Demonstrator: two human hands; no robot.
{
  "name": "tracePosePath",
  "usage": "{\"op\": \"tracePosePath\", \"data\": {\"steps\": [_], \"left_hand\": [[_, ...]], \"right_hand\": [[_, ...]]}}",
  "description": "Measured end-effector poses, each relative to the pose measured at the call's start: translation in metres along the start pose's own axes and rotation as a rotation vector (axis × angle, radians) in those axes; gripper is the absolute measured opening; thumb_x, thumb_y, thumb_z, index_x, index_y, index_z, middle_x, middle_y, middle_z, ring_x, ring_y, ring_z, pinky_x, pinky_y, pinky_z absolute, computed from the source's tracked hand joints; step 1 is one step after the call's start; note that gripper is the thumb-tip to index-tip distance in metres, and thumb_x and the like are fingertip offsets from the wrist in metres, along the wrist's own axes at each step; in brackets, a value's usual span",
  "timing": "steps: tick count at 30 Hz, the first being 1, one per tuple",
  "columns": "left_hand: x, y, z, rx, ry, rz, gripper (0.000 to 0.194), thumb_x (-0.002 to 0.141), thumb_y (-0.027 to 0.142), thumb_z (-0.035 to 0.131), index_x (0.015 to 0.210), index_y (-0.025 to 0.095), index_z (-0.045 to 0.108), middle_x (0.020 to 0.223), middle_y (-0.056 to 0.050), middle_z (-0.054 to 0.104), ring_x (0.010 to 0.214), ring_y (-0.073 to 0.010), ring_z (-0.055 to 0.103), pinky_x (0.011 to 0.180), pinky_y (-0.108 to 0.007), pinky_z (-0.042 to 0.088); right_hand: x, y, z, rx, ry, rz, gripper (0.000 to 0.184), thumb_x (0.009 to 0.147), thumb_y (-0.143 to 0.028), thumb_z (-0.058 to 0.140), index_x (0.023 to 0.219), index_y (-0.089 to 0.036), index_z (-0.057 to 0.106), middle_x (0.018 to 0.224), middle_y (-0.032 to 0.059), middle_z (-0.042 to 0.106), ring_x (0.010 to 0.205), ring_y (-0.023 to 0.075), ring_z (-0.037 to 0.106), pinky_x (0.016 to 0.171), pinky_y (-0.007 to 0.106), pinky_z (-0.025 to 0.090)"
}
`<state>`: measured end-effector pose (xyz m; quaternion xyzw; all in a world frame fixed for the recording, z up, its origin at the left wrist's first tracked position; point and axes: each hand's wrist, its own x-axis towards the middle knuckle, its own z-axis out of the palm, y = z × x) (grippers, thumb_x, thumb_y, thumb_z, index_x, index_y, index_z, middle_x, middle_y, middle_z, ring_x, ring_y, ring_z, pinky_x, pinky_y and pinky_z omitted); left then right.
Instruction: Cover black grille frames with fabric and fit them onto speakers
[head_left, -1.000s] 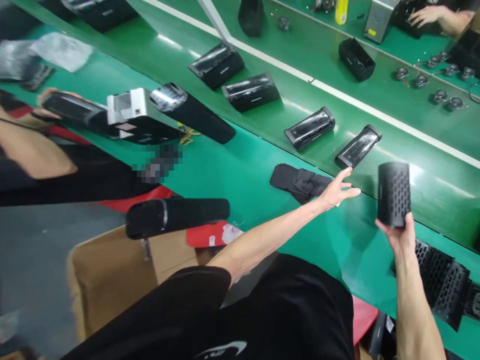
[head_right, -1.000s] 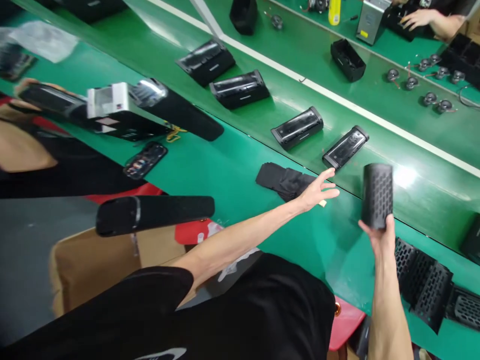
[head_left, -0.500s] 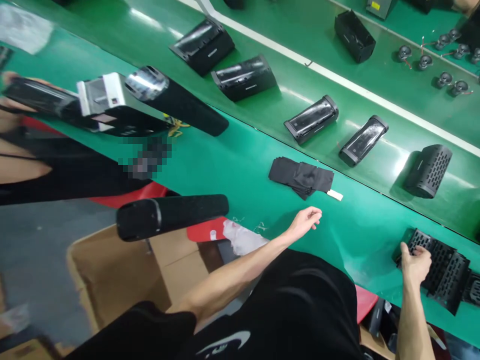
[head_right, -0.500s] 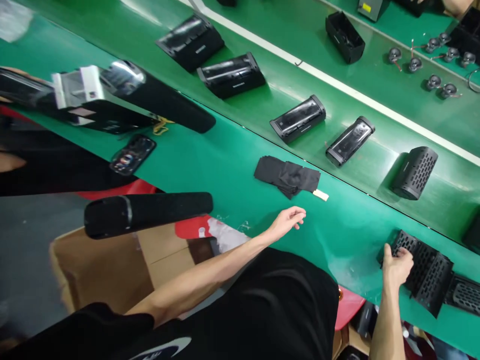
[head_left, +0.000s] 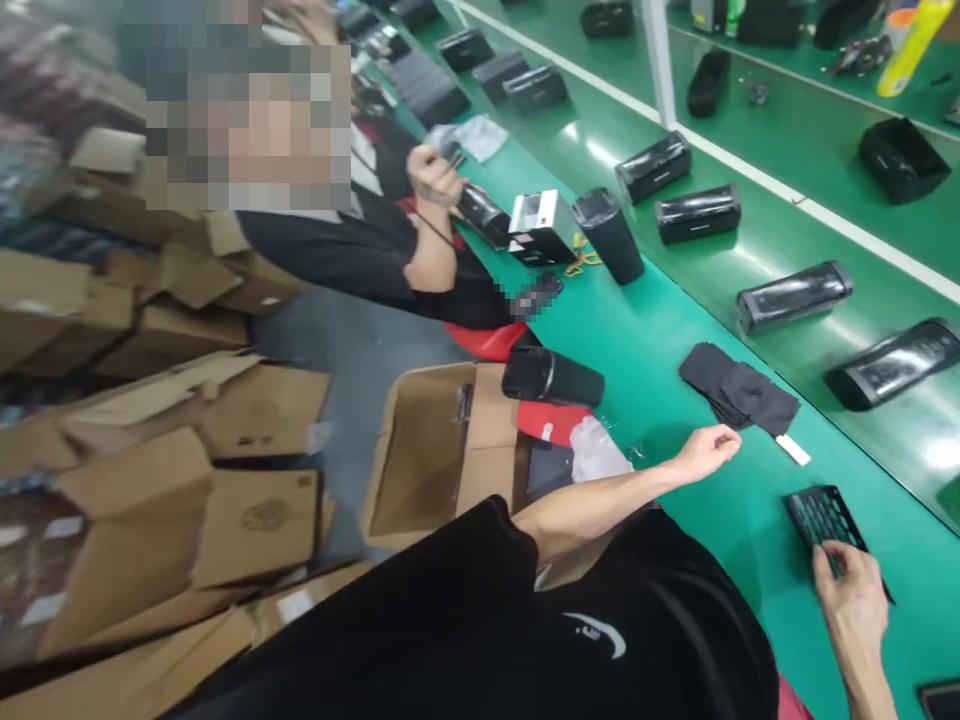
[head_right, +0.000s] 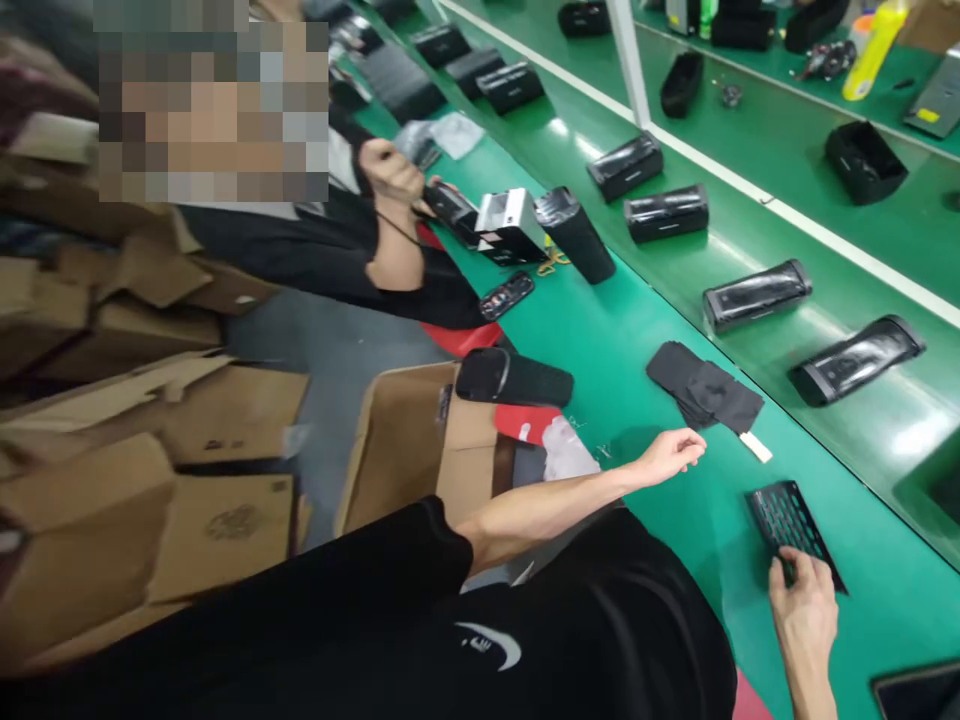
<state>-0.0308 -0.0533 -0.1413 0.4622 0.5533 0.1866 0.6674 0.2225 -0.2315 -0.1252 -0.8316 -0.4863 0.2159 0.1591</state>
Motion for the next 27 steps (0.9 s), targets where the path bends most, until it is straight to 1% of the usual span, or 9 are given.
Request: {"op": "tracePosePath", "data": {"steps": [2,4,8,11,15,18,21,24,27], "left_hand": [[0.004,0.004,-0.008,0.023,0.092,0.058,0.016,0.092,0.028,0.065,0.099,0.015,0.072,0.086,-0.002,0.073,0.081,-0.0132,0.065,0.079,-0.027,0.054],[0.013,0.011,-0.017,0.060,0.198,0.116,0.014,0.093,0.027,0.066,0.099,0.017,0.073,0.098,-0.003,0.075,0.091,-0.0139,0.066,0.091,-0.028,0.052],[0.041,0.031,-0.033,0.315,0.460,0.123,0.017,0.098,0.032,0.063,0.104,0.021,0.075,0.104,-0.002,0.074,0.094,-0.0153,0.066,0.091,-0.029,0.051],[0.062,0.043,-0.042,0.423,0.556,0.074,0.020,0.102,0.035,0.058,0.106,0.023,0.074,0.103,-0.003,0.073,0.095,-0.0172,0.066,0.089,-0.031,0.050],[0.080,0.049,-0.043,0.580,0.521,0.099,0.022,0.098,0.044,0.066,0.104,0.024,0.072,0.104,-0.003,0.070,0.106,-0.0212,0.061,0.099,-0.036,0.047],[0.087,0.047,-0.040,0.801,0.467,0.156,0.029,0.098,0.049,0.066,0.111,0.023,0.068,0.115,-0.005,0.067,0.116,-0.0246,0.056,0.103,-0.040,0.044],[0.090,0.041,-0.040,0.903,0.453,0.168,0.027,0.101,0.046,0.060,0.112,0.022,0.066,0.117,-0.007,0.064,0.117,-0.0259,0.053,0.102,-0.042,0.042],[0.092,0.037,-0.044,0.940,0.464,0.177,0.025,0.102,0.044,0.058,0.112,0.022,0.065,0.115,-0.007,0.063,0.116,-0.0258,0.051,0.100,-0.042,0.041],[0.093,0.037,-0.049,0.977,0.449,0.208,0.022,0.102,0.040,0.059,0.114,0.022,0.064,0.116,-0.007,0.063,0.114,-0.0255,0.051,0.099,-0.041,0.040]], "right_hand": [[0.029,-0.033,0.003,0.037,0.013,-0.004,0.047,0.086,-0.068,0.049,0.088,-0.025,0.068,0.093,0.0117,0.068,0.081,0.0307,0.064,0.073,0.042,0.049],[0.068,-0.079,0.012,0.117,-0.047,-0.036,0.052,0.086,-0.073,0.048,0.086,-0.024,0.067,0.085,0.0101,0.069,0.080,0.0293,0.064,0.076,0.040,0.048],[0.141,-0.167,0.059,0.126,-0.107,-0.092,0.053,0.090,-0.072,0.048,0.080,-0.023,0.065,0.084,0.0116,0.069,0.081,0.0280,0.062,0.080,0.039,0.046],[0.168,-0.195,0.091,0.099,-0.099,-0.057,0.041,0.092,-0.060,0.056,0.086,-0.021,0.068,0.092,0.0134,0.068,0.082,0.0272,0.061,0.079,0.039,0.043],[0.173,-0.188,0.104,0.124,-0.106,-0.012,0.033,0.091,-0.049,0.056,0.090,-0.021,0.073,0.097,0.0136,0.070,0.082,0.0272,0.060,0.079,0.041,0.042],[0.173,-0.176,0.102,0.227,-0.109,0.004,0.037,0.086,-0.053,0.058,0.090,-0.021,0.075,0.091,0.0127,0.070,0.083,0.0287,0.060,0.082,0.043,0.043],[0.172,-0.163,0.097,0.411,-0.076,0.067,0.040,0.079,-0.059,0.062,0.086,-0.021,0.071,0.079,0.0096,0.066,0.081,0.0286,0.060,0.081,0.043,0.045],[0.164,-0.142,0.083,0.680,0.006,0.193,0.041,0.076,-0.063,0.064,0.087,-0.023,0.064,0.072,0.0029,0.060,0.073,0.0241,0.058,0.070,0.038,0.047],[0.149,-0.108,0.054,0.943,0.113,0.314,0.038,0.072,-0.056,0.069,0.088,-0.026,0.054,0.073,-0.0028,0.055,0.069,0.0197,0.057,0.066,0.034,0.047]]}}
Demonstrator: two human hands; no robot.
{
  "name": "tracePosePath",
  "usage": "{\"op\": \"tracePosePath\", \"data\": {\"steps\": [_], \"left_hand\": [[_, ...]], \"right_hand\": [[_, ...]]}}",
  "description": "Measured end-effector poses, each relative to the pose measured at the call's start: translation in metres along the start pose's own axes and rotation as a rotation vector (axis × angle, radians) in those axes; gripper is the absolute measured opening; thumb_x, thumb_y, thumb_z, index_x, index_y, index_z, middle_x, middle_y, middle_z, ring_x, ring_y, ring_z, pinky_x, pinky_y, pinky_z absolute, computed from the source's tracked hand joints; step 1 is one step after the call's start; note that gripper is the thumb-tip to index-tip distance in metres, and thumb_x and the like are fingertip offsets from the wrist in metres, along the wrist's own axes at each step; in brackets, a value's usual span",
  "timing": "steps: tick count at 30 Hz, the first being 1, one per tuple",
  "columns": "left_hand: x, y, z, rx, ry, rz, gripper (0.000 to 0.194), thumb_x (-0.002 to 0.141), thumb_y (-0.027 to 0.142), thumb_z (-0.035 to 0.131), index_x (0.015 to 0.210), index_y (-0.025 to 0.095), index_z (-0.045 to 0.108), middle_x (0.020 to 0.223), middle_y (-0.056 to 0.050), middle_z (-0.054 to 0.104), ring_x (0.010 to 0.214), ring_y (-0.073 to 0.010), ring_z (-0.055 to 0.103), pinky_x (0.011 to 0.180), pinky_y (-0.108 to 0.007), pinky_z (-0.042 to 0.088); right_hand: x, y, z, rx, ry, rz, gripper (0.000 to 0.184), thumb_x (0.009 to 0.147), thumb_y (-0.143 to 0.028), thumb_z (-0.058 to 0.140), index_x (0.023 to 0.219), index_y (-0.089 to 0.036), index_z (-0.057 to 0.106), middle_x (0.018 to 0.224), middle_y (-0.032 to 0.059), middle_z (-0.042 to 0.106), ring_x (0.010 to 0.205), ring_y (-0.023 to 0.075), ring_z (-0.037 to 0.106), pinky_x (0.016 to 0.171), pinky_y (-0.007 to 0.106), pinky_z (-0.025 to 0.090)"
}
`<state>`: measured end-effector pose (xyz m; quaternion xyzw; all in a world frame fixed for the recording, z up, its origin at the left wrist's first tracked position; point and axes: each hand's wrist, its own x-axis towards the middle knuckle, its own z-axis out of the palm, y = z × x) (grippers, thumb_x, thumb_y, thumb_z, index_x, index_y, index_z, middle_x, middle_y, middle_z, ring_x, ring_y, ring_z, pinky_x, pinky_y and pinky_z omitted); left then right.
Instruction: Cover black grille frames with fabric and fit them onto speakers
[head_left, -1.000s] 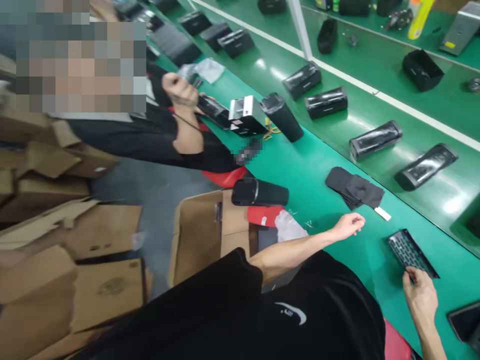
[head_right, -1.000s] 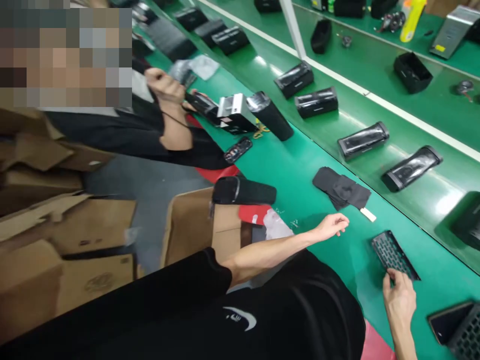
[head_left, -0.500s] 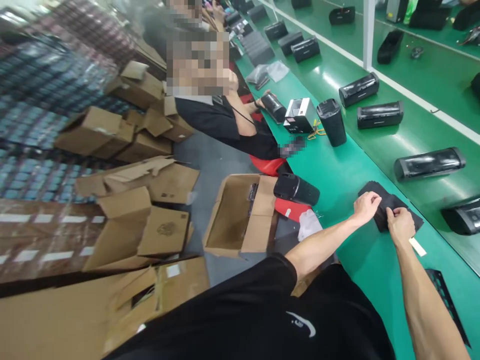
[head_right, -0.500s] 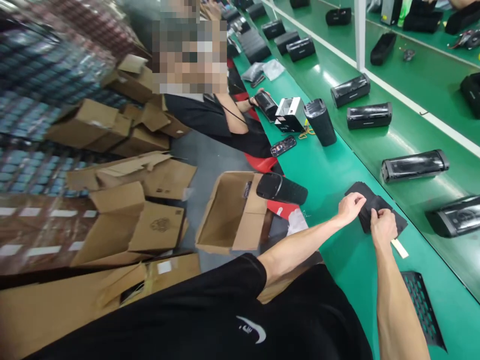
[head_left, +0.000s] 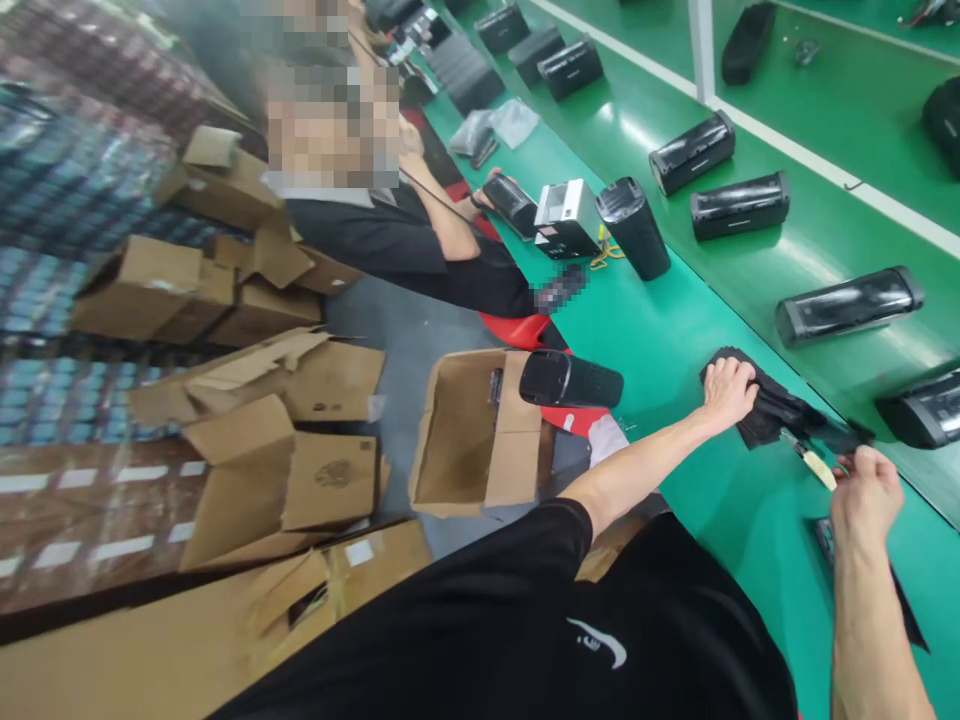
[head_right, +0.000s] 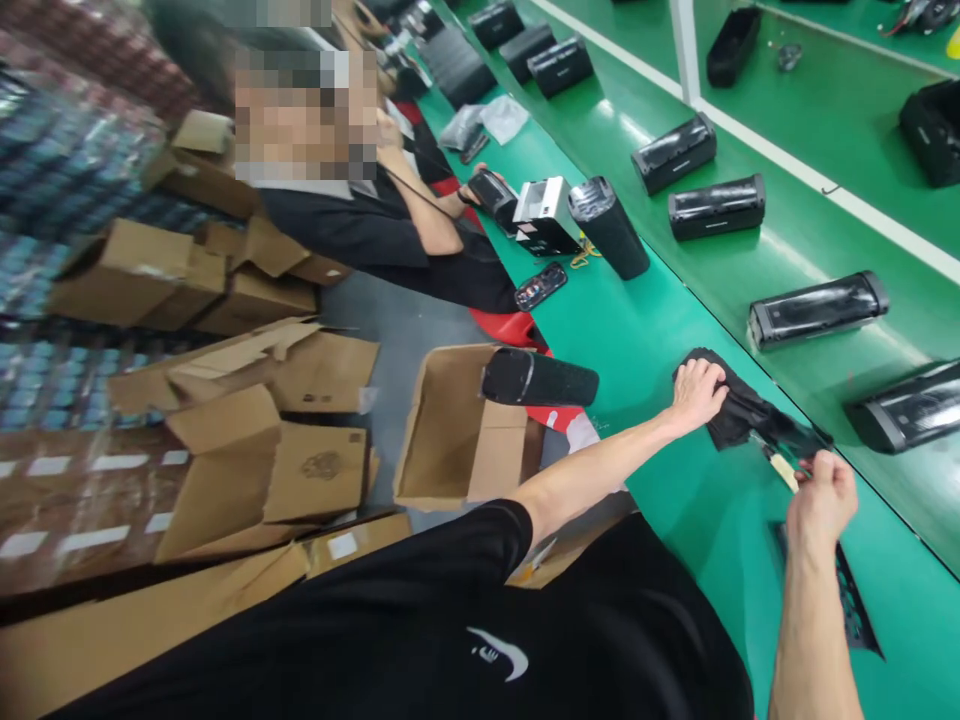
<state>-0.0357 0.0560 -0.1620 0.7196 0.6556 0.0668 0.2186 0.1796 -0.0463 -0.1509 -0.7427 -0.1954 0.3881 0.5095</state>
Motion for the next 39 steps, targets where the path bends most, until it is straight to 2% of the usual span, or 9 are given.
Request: {"op": "tracePosePath", "data": {"steps": [11,15,19,21,24,27,30,34,39], "left_hand": [[0.013,-0.004,-0.021,-0.064,0.020,0.036,0.014,0.095,0.028,0.064,0.108,0.023,0.068,0.119,-0.010,0.063,0.120,-0.0284,0.052,0.106,-0.045,0.041],[-0.019,0.036,-0.031,-0.490,-0.021,0.076,0.020,0.098,0.027,0.060,0.114,0.018,0.068,0.115,-0.010,0.068,0.109,-0.0217,0.061,0.102,-0.039,0.048],[-0.084,0.099,-0.027,-1.005,-0.966,0.125,0.037,0.095,0.042,0.068,0.121,0.017,0.068,0.105,-0.007,0.075,0.092,-0.0171,0.070,0.087,-0.032,0.055],[-0.109,0.121,-0.021,-1.048,-1.181,0.059,0.051,0.086,0.041,0.080,0.129,0.017,0.067,0.113,-0.007,0.076,0.100,-0.0183,0.071,0.091,-0.032,0.055],[-0.126,0.132,-0.017,-0.973,-1.094,0.071,0.034,0.089,0.031,0.076,0.120,0.017,0.075,0.116,-0.006,0.077,0.111,-0.0199,0.069,0.102,-0.033,0.051],[-0.128,0.127,-0.017,-1.044,-1.102,0.117,0.022,0.095,0.022,0.063,0.108,0.016,0.080,0.116,-0.006,0.078,0.114,-0.0191,0.067,0.109,-0.033,0.048],[-0.124,0.122,-0.018,-1.199,-1.315,0.087,0.021,0.092,0.030,0.071,0.105,0.017,0.081,0.112,-0.006,0.078,0.109,-0.0194,0.069,0.105,-0.033,0.050],[-0.113,0.120,-0.018,-1.176,-1.411,0.084,0.034,0.084,0.045,0.081,0.102,0.016,0.081,0.110,-0.007,0.078,0.102,-0.0203,0.070,0.099,-0.033,0.053],[-0.092,0.116,-0.008,-0.689,-1.151,0.373,0.025,0.091,0.034,0.071,0.108,0.017,0.079,0.106,-0.004,0.078,0.100,-0.0183,0.069,0.092,-0.027,0.050]], "right_hand": [[-0.050,0.008,-0.146,0.598,0.208,0.223,0.024,0.072,-0.036,0.068,0.092,-0.023,0.063,0.089,0.0039,0.063,0.090,0.0236,0.064,0.094,0.047,0.052],[-0.085,0.005,-0.149,0.284,0.236,0.101,0.031,0.073,-0.049,0.069,0.086,-0.025,0.056,0.087,0.0022,0.061,0.085,0.0244,0.064,0.086,0.050,0.055],[-0.125,-0.002,-0.127,-0.018,0.225,-0.036,0.040,0.074,-0.059,0.079,0.083,-0.024,0.064,0.095,0.0045,0.062,0.103,0.0284,0.061,0.099,0.051,0.050],[-0.143,-0.006,-0.116,-0.273,0.112,-0.163,0.042,0.078,-0.063,0.077,0.086,-0.022,0.072,0.113,0.0112,0.064,0.117,0.0330,0.058,0.108,0.053,0.044],[-0.164,-0.008,-0.114,-0.463,0.012,-0.296,0.044,0.086,-0.066,0.070,0.095,-0.024,0.077,0.130,0.0146,0.060,0.126,0.0341,0.056,0.111,0.055,0.043],[-0.172,-0.003,-0.126,-0.114,0.140,-0.138,0.048,0.080,-0.060,0.081,0.116,-0.029,0.073,0.133,0.0098,0.060,0.129,0.0299,0.056,0.109,0.050,0.046],[-0.172,0.008,-0.139,0.364,-0.021,0.169,0.072,0.073,-0.060,0.085,0.136,-0.033,0.063,0.120,0.0066,0.068,0.114,0.0275,0.065,0.099,0.049,0.053],[-0.167,0.019,-0.146,0.526,-0.259,0.388,0.059,0.067,-0.052,0.091,0.116,-0.025,0.073,0.096,0.0077,0.073,0.091,0.0271,0.071,0.088,0.049,0.058],[-0.161,0.034,-0.152,0.315,-0.002,0.411,0.054,0.058,-0.057,0.094,0.094,-0.022,0.072,0.090,0.0065,0.074,0.079,0.0240,0.069,0.074,0.042,0.059]]}}
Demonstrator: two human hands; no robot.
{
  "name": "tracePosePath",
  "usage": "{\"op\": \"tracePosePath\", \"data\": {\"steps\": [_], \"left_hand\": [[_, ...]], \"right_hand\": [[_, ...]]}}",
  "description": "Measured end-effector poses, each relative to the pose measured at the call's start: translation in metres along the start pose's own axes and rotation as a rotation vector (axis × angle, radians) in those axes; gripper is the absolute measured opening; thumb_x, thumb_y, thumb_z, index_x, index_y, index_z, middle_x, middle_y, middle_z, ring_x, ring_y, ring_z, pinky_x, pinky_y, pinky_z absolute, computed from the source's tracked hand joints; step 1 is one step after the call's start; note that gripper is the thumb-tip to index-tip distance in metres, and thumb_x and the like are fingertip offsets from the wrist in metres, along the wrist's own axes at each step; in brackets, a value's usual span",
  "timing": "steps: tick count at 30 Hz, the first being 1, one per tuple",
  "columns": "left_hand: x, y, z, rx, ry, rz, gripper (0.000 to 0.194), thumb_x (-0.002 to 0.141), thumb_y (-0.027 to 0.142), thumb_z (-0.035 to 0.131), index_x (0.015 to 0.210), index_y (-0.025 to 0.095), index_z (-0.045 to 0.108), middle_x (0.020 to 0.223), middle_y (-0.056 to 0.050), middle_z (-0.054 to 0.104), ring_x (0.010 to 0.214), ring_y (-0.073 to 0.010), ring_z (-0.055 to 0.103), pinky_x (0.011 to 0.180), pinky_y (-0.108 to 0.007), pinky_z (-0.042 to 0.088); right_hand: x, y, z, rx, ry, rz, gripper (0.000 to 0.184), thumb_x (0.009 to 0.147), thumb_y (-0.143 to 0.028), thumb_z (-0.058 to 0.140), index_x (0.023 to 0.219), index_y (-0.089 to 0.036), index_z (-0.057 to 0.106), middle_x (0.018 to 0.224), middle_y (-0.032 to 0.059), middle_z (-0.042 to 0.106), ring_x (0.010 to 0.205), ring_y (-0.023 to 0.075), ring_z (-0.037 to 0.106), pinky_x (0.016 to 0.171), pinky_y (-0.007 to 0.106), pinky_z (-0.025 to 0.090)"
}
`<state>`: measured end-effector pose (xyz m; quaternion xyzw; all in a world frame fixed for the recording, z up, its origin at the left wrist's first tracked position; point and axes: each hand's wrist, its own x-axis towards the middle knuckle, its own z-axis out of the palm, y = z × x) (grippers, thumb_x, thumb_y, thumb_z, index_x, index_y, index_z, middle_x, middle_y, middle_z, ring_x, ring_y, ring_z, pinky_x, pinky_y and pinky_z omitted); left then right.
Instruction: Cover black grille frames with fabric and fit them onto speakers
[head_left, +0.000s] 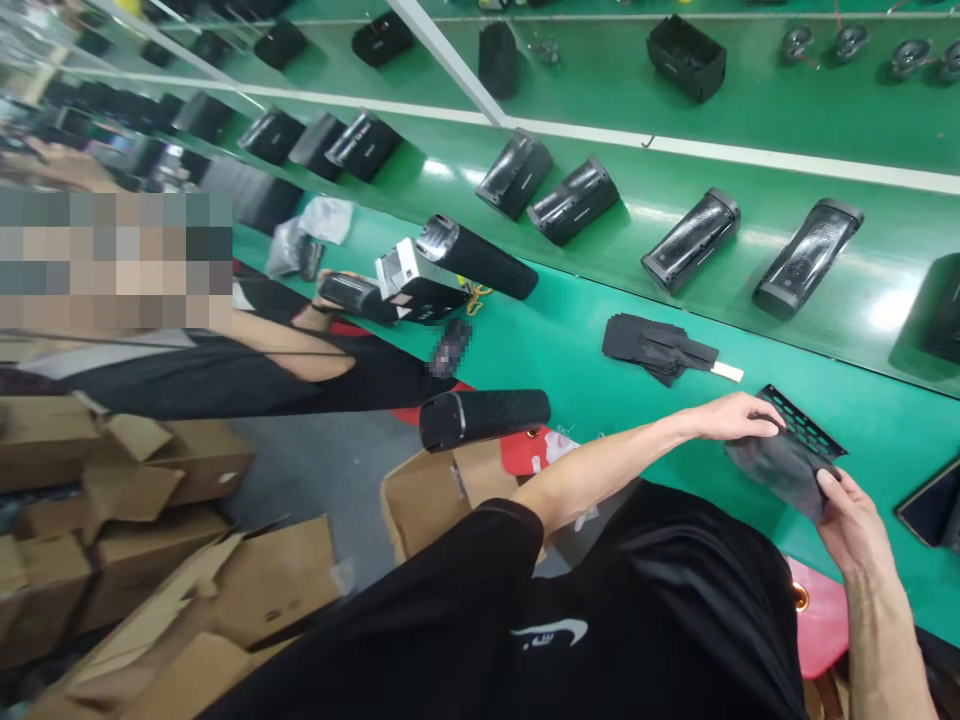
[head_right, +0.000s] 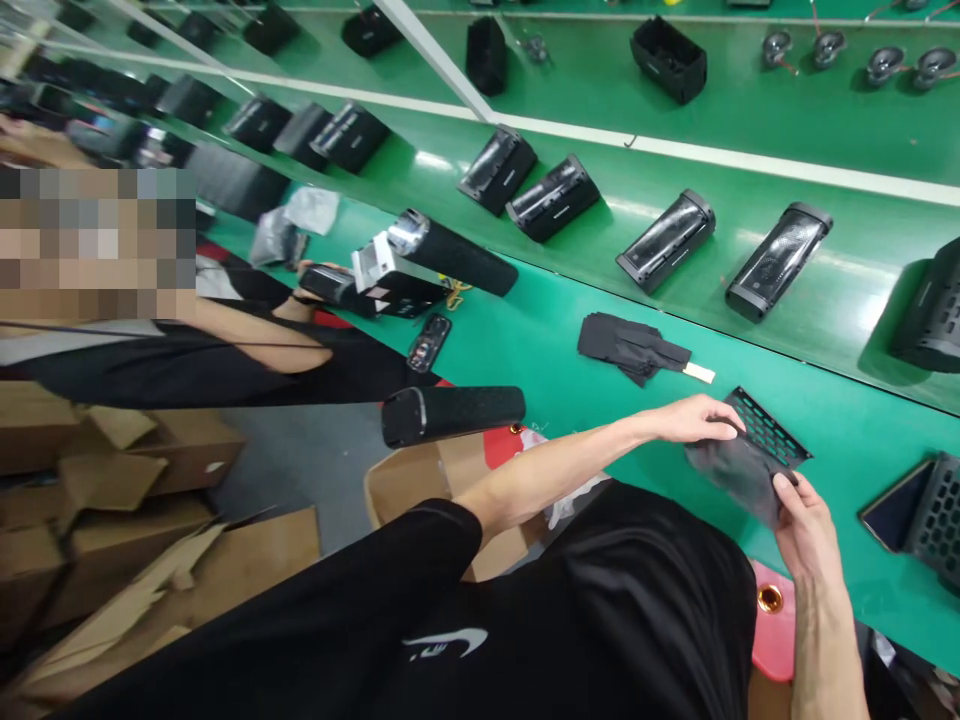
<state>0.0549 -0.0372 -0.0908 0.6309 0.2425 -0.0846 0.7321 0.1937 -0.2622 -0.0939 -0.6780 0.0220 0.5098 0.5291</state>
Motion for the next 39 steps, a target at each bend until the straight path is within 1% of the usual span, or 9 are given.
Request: {"op": "tracePosePath", "data": {"steps": [5,10,13,17,20,23,27,33,39], "left_hand": [[0.026,-0.017,-0.004,0.464,0.112,0.017,0.027,0.096,0.042,0.066,0.110,0.020,0.075,0.098,-0.004,0.077,0.092,-0.0200,0.069,0.085,-0.028,0.048],[0.046,-0.033,0.001,0.840,0.176,-0.025,0.025,0.103,0.043,0.056,0.117,0.026,0.068,0.105,-0.004,0.076,0.096,-0.0236,0.071,0.085,-0.033,0.048],[0.048,-0.040,0.003,0.898,0.252,-0.019,0.028,0.103,0.042,0.057,0.127,0.026,0.062,0.122,-0.006,0.072,0.106,-0.0246,0.070,0.087,-0.034,0.049],[0.050,-0.045,0.004,0.905,0.348,-0.068,0.050,0.100,0.045,0.062,0.145,0.026,0.051,0.137,-0.011,0.060,0.117,-0.0268,0.066,0.092,-0.037,0.051],[0.054,-0.044,0.004,0.879,0.326,-0.090,0.037,0.103,0.042,0.058,0.136,0.027,0.060,0.131,-0.009,0.060,0.111,-0.0238,0.066,0.094,-0.037,0.052],[0.053,-0.037,0.000,0.812,0.336,-0.104,0.026,0.101,0.041,0.060,0.120,0.026,0.069,0.125,-0.007,0.062,0.111,-0.0231,0.065,0.095,-0.037,0.053],[0.042,-0.023,-0.012,0.525,0.314,-0.057,0.026,0.092,0.045,0.071,0.104,0.023,0.070,0.111,-0.004,0.066,0.110,-0.0228,0.065,0.096,-0.036,0.054],[0.011,-0.013,-0.017,-0.399,0.101,-0.143,0.052,0.085,0.043,0.078,0.128,0.022,0.057,0.078,0.005,0.060,0.063,-0.0109,0.061,0.058,-0.024,0.053],[-0.015,0.000,-0.007,-0.549,0.195,-0.057,0.060,0.079,0.033,0.084,0.132,0.019,0.059,0.086,0.001,0.066,0.063,-0.0094,0.061,0.053,-0.019,0.045]], "right_hand": [[0.023,0.011,-0.010,-0.312,0.274,-0.116,0.062,0.060,-0.073,0.081,0.091,-0.019,0.073,0.081,0.0042,0.069,0.069,0.0204,0.059,0.062,0.035,0.050],[0.047,0.021,-0.019,-0.597,0.435,-0.158,0.048,0.064,-0.068,0.072,0.076,-0.022,0.071,0.068,0.0059,0.063,0.069,0.0249,0.053,0.077,0.044,0.047],[0.050,0.027,-0.023,-0.701,0.497,-0.188,0.046,0.067,-0.067,0.072,0.080,-0.023,0.068,0.074,0.0061,0.063,0.073,0.0270,0.055,0.086,0.048,0.046],[0.049,0.031,-0.025,-0.735,0.549,-0.257,0.058,0.072,-0.069,0.070,0.106,-0.022,0.065,0.085,0.0042,0.063,0.078,0.0267,0.056,0.093,0.050,0.046],[0.054,0.028,-0.026,-0.748,0.510,-0.306,0.054,0.075,-0.066,0.065,0.104,-0.021,0.068,0.081,0.0031,0.059,0.079,0.0271,0.056,0.096,0.052,0.045],[0.059,0.020,-0.030,-0.750,0.478,-0.298,0.047,0.073,-0.065,0.064,0.091,-0.022,0.070,0.079,0.0042,0.059,0.079,0.0269,0.056,0.095,0.052,0.046],[0.053,-0.001,-0.036,-0.493,0.339,-0.199,0.057,0.064,-0.069,0.077,0.091,-0.021,0.066,0.074,0.0010,0.062,0.067,0.0209,0.056,0.070,0.040,0.051],[0.027,-0.036,-0.028,-0.063,0.211,-0.036,0.066,0.049,-0.056,0.099,0.085,-0.023,0.055,0.067,-0.0060,0.056,0.052,0.0114,0.050,0.049,0.025,0.043],[0.003,-0.046,-0.018,0.060,0.186,-0.103,0.063,0.046,-0.042,0.104,0.090,-0.021,0.064,0.070,-0.0063,0.059,0.054,0.0081,0.053,0.050,0.019,0.043]]}}
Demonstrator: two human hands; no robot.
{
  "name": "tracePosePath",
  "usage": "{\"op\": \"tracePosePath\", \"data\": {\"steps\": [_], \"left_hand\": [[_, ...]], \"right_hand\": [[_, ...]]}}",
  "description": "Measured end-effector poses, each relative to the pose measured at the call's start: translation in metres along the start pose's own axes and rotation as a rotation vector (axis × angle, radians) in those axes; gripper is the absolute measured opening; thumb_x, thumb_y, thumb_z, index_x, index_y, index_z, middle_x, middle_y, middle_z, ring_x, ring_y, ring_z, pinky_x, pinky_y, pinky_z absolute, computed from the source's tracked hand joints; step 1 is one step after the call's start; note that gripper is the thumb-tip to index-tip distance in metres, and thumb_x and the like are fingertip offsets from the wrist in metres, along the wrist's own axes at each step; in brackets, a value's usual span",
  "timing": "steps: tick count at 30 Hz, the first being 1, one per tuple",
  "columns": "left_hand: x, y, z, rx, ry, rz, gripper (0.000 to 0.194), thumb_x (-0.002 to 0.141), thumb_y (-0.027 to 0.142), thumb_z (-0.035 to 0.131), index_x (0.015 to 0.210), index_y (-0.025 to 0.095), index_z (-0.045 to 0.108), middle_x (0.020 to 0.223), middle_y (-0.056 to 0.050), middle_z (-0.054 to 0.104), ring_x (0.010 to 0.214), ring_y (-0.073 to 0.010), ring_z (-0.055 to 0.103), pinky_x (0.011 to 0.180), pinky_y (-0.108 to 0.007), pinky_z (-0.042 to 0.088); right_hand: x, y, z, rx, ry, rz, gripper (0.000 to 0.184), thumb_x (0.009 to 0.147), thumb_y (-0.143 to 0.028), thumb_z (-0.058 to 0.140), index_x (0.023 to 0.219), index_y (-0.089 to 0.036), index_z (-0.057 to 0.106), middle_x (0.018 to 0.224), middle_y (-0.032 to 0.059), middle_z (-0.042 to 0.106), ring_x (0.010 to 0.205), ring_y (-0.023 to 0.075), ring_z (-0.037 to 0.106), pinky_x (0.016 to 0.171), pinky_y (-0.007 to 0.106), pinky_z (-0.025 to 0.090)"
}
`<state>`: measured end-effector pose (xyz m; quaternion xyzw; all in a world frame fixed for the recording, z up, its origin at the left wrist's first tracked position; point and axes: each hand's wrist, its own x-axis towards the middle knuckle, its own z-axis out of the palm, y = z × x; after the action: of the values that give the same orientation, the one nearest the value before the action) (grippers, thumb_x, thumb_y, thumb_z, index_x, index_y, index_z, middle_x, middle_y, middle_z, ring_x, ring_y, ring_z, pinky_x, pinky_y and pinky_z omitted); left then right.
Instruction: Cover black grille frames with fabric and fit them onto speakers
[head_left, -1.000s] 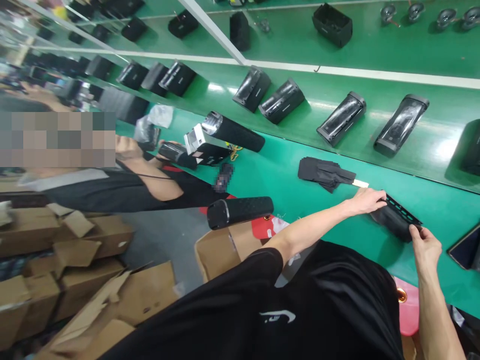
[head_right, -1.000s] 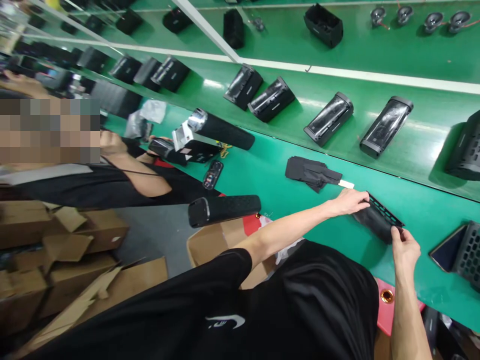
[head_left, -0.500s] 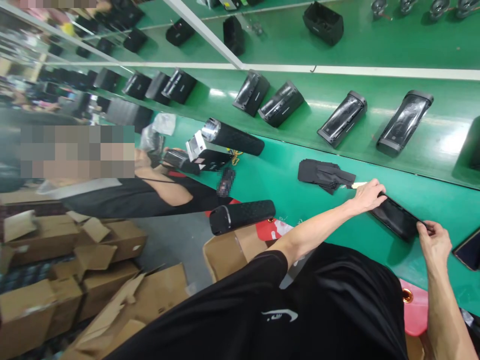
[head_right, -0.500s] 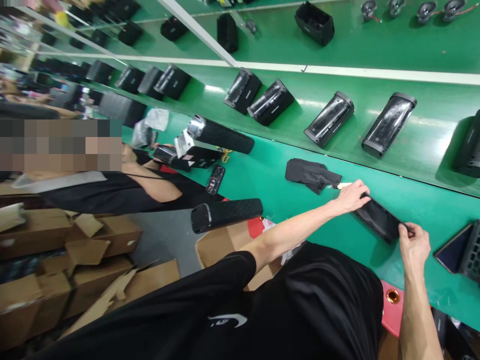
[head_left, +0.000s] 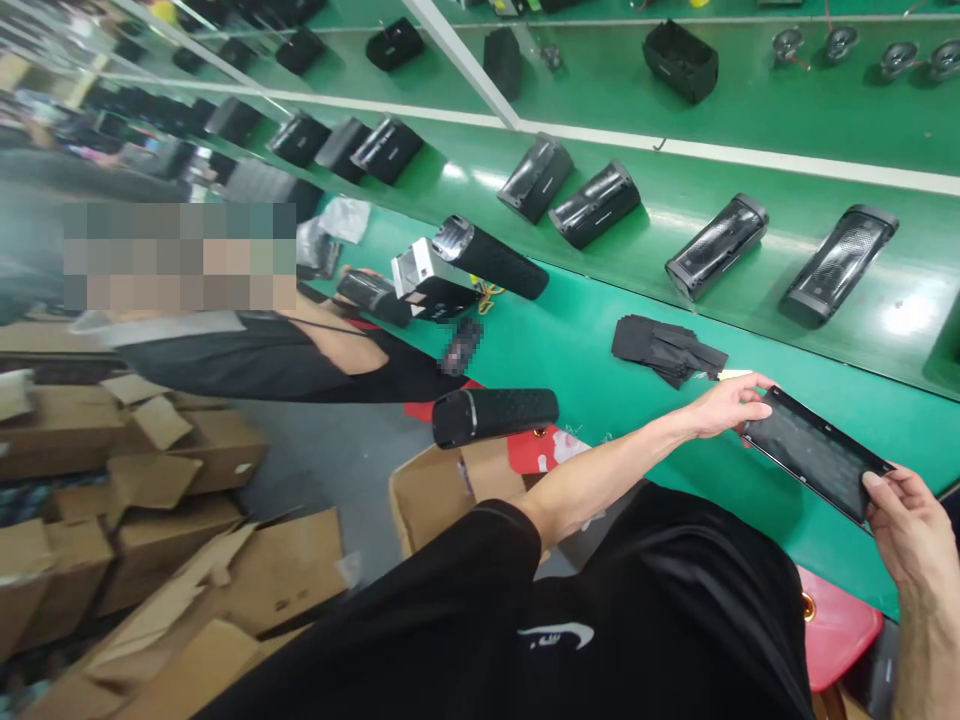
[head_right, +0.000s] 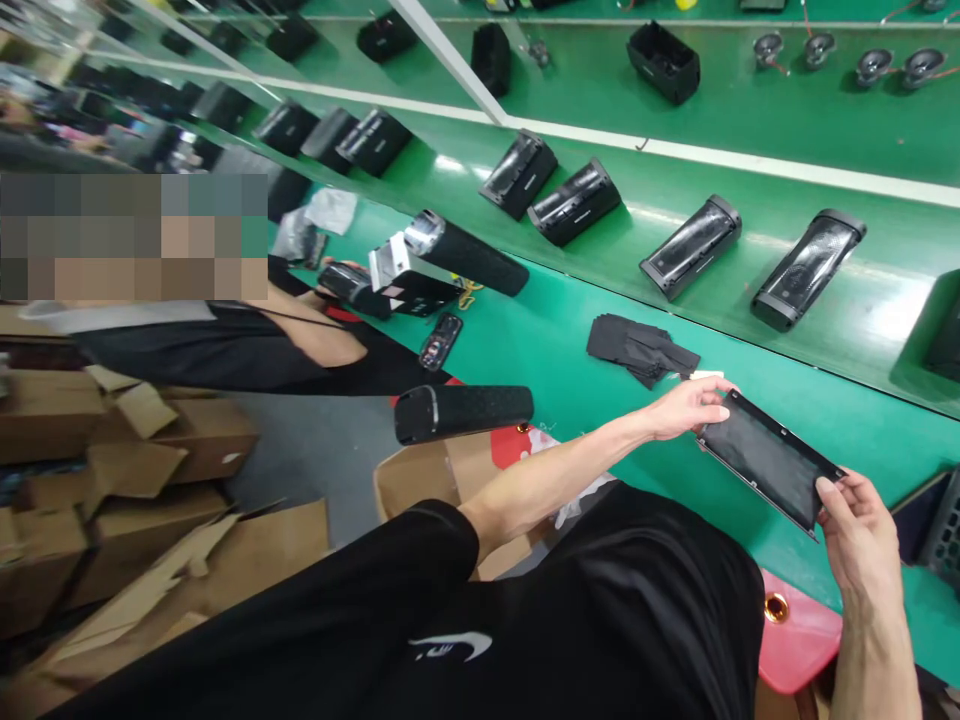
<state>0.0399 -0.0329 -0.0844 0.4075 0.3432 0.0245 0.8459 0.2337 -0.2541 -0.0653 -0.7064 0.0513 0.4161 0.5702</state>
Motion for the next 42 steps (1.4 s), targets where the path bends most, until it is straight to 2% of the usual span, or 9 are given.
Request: {"op": "tracePosePath", "data": {"steps": [4,7,10,16,22,26,31,38,42], "left_hand": [[-0.010,0.006,0.005,0.029,0.060,0.035,0.056,0.081,0.034,0.083,0.130,0.016,0.063,0.077,0.003,0.061,0.060,-0.0075,0.056,0.051,-0.017,0.037],[-0.012,0.007,0.006,0.057,0.087,0.047,0.054,0.082,0.036,0.083,0.128,0.016,0.065,0.075,0.004,0.058,0.059,-0.0064,0.052,0.052,-0.018,0.037],[-0.013,0.005,0.005,0.051,0.075,0.050,0.055,0.081,0.035,0.083,0.130,0.016,0.065,0.082,0.001,0.061,0.064,-0.0077,0.054,0.057,-0.019,0.041],[-0.014,0.000,0.000,0.051,0.051,0.067,0.066,0.072,0.021,0.085,0.135,0.017,0.065,0.104,-0.006,0.066,0.088,-0.0121,0.062,0.077,-0.024,0.049],[-0.014,-0.004,-0.004,0.058,0.064,0.096,0.070,0.068,0.023,0.088,0.135,0.017,0.067,0.102,-0.003,0.061,0.084,-0.0100,0.056,0.079,-0.025,0.047],[-0.015,-0.009,-0.007,0.034,0.023,0.107,0.077,0.067,0.027,0.091,0.139,0.018,0.064,0.104,-0.003,0.060,0.083,-0.0101,0.055,0.083,-0.027,0.047],[-0.017,-0.012,-0.010,0.039,-0.011,0.128,0.077,0.069,0.029,0.091,0.140,0.020,0.063,0.109,-0.005,0.060,0.088,-0.0116,0.055,0.081,-0.027,0.045],[-0.024,-0.010,-0.008,-0.042,-0.043,0.103,0.078,0.068,0.030,0.091,0.139,0.020,0.062,0.105,-0.004,0.062,0.080,-0.0100,0.056,0.073,-0.024,0.043],[-0.027,-0.008,-0.006,-0.066,-0.052,0.114,0.076,0.070,0.031,0.090,0.139,0.021,0.062,0.099,-0.002,0.063,0.072,-0.0074,0.053,0.067,-0.022,0.040]], "right_hand": [[-0.009,-0.002,0.003,-0.003,-0.004,-0.026,0.061,0.046,-0.040,0.103,0.089,-0.022,0.064,0.066,-0.0072,0.058,0.050,0.0069,0.049,0.047,0.018,0.041],[-0.013,-0.003,0.005,-0.010,-0.011,-0.034,0.060,0.045,-0.039,0.103,0.088,-0.022,0.064,0.065,-0.0073,0.057,0.049,0.0072,0.049,0.046,0.017,0.041],[-0.015,-0.002,0.004,-0.002,-0.010,-0.039,0.059,0.046,-0.038,0.103,0.087,-0.022,0.064,0.065,-0.0075,0.056,0.051,0.0074,0.049,0.047,0.017,0.042],[-0.019,-0.002,0.005,0.016,0.025,-0.027,0.060,0.046,-0.040,0.103,0.088,-0.022,0.065,0.071,-0.0065,0.058,0.057,0.0078,0.053,0.050,0.016,0.045],[-0.021,-0.007,0.009,0.014,0.052,0.009,0.064,0.042,-0.040,0.105,0.089,-0.021,0.064,0.070,-0.0066,0.059,0.055,0.0064,0.052,0.049,0.015,0.044],[-0.019,-0.008,0.010,0.000,0.057,0.008,0.065,0.044,-0.041,0.105,0.090,-0.021,0.064,0.068,-0.0068,0.059,0.053,0.0061,0.050,0.048,0.015,0.042],[-0.021,-0.013,0.016,0.005,0.059,0.012,0.063,0.044,-0.042,0.105,0.088,-0.020,0.064,0.064,-0.0075,0.056,0.048,0.0030,0.041,0.042,0.014,0.030],[-0.024,-0.015,0.019,0.020,0.078,0.026,0.067,0.038,-0.042,0.106,0.088,-0.020,0.066,0.067,-0.0061,0.058,0.052,0.0045,0.046,0.046,0.014,0.036],[-0.023,-0.015,0.019,0.007,0.092,0.003,0.064,0.042,-0.040,0.105,0.090,-0.020,0.067,0.069,-0.0062,0.058,0.049,0.0029,0.039,0.044,0.015,0.029]]}}
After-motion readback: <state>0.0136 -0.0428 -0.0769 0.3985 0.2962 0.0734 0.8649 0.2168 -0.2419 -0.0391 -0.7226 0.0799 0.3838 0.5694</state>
